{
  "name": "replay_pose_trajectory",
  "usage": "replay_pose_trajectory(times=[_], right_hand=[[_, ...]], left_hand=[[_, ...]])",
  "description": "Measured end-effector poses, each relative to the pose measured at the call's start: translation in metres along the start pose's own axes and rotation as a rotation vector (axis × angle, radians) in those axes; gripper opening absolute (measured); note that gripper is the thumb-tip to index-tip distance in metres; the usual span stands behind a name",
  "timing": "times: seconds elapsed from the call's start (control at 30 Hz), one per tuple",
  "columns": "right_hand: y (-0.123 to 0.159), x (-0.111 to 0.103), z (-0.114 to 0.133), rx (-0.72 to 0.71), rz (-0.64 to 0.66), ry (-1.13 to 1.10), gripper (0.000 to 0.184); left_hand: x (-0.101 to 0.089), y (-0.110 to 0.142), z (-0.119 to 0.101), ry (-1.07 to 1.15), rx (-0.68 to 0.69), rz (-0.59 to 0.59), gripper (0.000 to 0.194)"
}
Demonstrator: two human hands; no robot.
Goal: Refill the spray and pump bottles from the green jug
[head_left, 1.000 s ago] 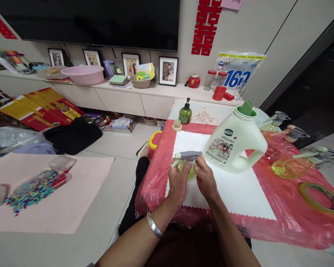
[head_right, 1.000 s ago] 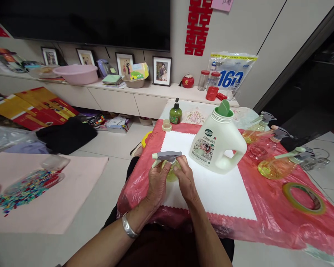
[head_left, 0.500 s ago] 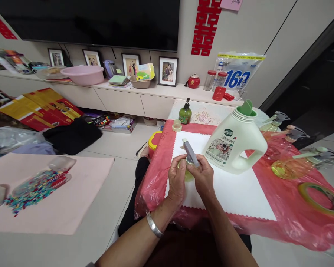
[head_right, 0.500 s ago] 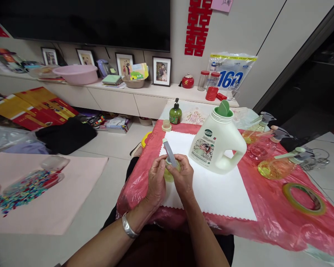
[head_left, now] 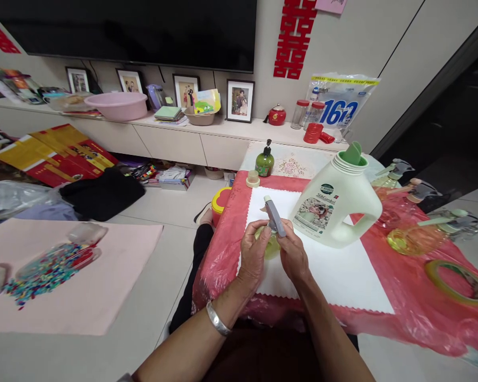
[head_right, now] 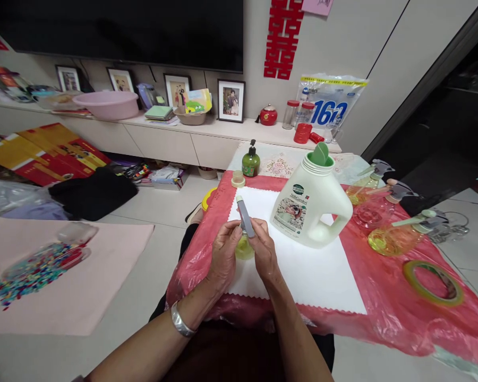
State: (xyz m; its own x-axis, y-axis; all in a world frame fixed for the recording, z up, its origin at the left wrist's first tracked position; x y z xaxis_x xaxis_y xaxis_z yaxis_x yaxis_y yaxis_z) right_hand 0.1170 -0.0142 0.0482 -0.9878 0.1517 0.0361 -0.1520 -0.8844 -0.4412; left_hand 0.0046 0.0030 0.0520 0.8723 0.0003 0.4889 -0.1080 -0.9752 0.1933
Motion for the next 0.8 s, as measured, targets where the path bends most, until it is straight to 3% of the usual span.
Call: replay_pose_trajectory(times=[0.2,0.4,0.5,0.67,0.8], right_hand=[[0.003,0.0,-0.014,-0.061,-0.114,-0.014,0.035],[0.007,0.007,-0.012,-0.074,-0.231,0.033,0.033],[0.005,0.007,-0.008,-0.065,-0.194,0.04,0.036],[0.0,0.0,-0.004,-0.028,-0.028,-0.008,0.037],[-0.001,-0.003,-0.007,-0.036,-0.036,-0.033,0.033]], left_hand=[[0.0,-0.001,-0.002,0.034,0.039,-0.037,0.031],[0.001,0.0,-0.006,0.059,-0.027,0.022,0.032],[0.0,0.0,-0.007,0.069,-0.04,0.026,0.03],[0.0,-0.002,-0.004,0.077,-0.047,0.036,0.03],[0.0,-0.003,-0.001,0.081,-0.03,0.051,0.033]])
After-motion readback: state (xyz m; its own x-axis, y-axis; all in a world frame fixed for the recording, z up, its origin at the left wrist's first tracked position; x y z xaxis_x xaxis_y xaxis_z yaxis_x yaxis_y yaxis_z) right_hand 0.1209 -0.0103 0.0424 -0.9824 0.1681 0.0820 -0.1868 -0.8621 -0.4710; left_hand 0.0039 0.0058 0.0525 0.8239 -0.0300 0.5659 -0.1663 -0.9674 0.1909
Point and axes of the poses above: each hand's wrist, its own y-axis away from the middle knuckle, its own x-axis out of the palm, z = x × y, the point moved 4 cm from there along -y, towards the middle knuckle, and after that the axes turned 11 degrees about -x, right-handed, at the moved point
